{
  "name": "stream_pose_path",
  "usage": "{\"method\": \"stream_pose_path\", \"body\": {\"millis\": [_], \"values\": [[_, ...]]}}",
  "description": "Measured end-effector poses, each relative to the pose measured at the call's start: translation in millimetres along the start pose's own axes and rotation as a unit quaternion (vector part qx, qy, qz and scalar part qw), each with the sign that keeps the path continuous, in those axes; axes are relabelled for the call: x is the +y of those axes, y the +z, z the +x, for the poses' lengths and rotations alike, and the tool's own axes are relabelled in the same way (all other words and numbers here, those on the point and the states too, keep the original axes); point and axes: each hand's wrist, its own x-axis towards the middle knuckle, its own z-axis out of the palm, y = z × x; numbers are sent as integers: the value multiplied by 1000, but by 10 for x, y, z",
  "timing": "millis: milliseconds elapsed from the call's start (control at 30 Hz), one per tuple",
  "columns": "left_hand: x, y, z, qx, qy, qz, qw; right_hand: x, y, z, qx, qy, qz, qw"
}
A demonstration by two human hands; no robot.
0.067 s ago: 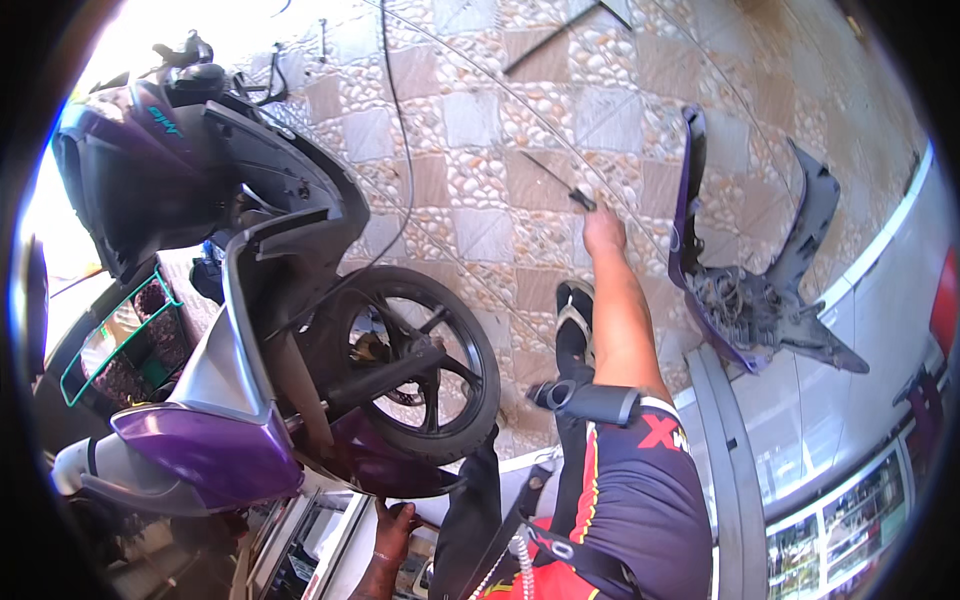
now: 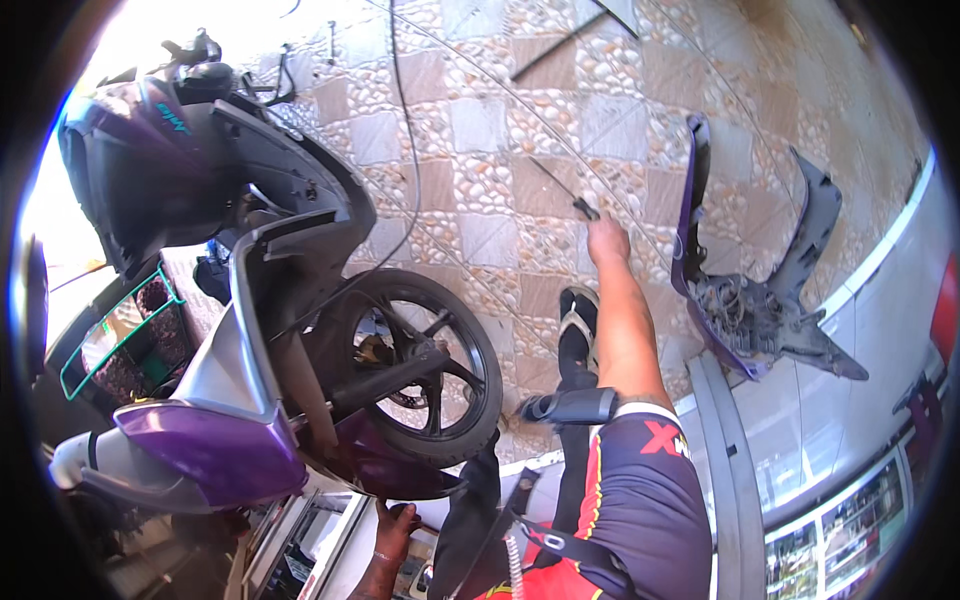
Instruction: The person works on a motorcycle in a repair shop, using a screwdriver to adjust components near the handlebars and front assembly. The person retrieves a box from the floor and hands it to a person behind a counter, then returns to the motorcycle to continue adjustments.
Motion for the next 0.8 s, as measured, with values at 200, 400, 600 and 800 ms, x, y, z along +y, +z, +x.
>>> {"method": "stream_pose_path", "body": {"millis": [200, 400, 600, 800], "values": [[-126, -81, 98, -32, 46, 21, 998, -184, 31, -1099, 41, -24, 160, 986], [-127, -427, -29, -69, 162, 117, 977, -557, -1206, -3067, 140, -170, 226, 949], [-160, -1191, -430, -86, 262, 39, 960, -1441, -2710, -5126, 67, -221, 374, 898], [-601, -1979, -231, -120, 314, -37, 941, -2826, -3410, -7043, 61, -361, 510, 778]]}}
